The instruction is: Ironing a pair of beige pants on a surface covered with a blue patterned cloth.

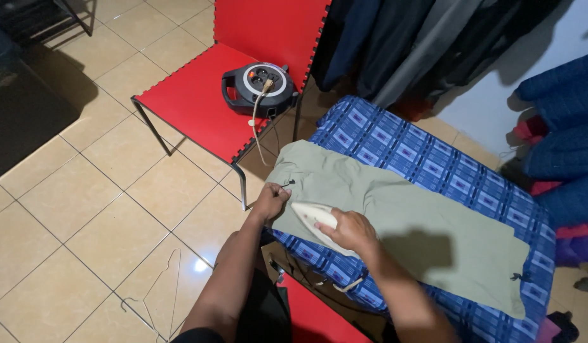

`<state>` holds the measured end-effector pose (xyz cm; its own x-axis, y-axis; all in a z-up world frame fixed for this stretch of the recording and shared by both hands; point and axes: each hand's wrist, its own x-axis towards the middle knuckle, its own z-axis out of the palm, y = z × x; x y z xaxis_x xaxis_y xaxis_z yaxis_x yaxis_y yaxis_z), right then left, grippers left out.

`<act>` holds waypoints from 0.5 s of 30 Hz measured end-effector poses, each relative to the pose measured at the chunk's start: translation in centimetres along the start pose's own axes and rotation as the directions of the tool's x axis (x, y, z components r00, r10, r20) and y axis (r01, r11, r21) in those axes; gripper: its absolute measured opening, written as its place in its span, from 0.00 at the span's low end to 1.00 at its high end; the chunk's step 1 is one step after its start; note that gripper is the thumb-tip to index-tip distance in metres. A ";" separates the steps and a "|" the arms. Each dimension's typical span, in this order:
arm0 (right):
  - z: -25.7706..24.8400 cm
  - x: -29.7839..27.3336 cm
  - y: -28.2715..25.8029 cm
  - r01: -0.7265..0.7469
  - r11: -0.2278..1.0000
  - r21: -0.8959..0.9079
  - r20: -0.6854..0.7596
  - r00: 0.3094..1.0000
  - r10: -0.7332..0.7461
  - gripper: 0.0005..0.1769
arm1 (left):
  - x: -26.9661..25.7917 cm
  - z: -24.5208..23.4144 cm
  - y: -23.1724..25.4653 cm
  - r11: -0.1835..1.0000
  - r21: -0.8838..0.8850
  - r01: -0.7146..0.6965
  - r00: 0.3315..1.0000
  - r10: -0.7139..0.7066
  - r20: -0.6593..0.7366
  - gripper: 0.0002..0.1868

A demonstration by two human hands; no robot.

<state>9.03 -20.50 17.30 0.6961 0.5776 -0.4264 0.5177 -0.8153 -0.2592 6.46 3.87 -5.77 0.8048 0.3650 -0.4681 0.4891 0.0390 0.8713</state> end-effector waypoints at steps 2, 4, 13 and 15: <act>0.3 0.7 1.0 0.065 0.997 -0.031 0.025 0.998 -0.064 0.32 | 0.5 -0.3 0.1 1.000 -0.006 -0.014 1.000 0.014 0.008 0.12; 0.6 0.9 1.6 0.130 0.990 -0.057 0.053 0.990 -0.127 0.33 | 0.5 -0.6 0.1 1.000 -0.010 -0.025 1.000 0.025 0.016 0.12; 0.5 0.8 1.9 0.141 0.989 -0.037 0.024 0.990 -0.140 0.32 | -0.9 -0.9 1.4 0.993 0.114 -0.016 1.000 0.018 -0.011 0.16; 0.7 1.2 2.4 0.248 0.965 -0.086 0.058 0.968 -0.244 0.32 | -2.3 -1.0 2.8 0.998 0.036 -0.055 0.998 0.054 0.013 0.13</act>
<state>10.72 -21.82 15.53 0.5189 0.7557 -0.3995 0.7152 -0.6398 -0.2814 5.62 4.11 -2.14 0.8345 0.3540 -0.4222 0.4562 -0.0145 0.8897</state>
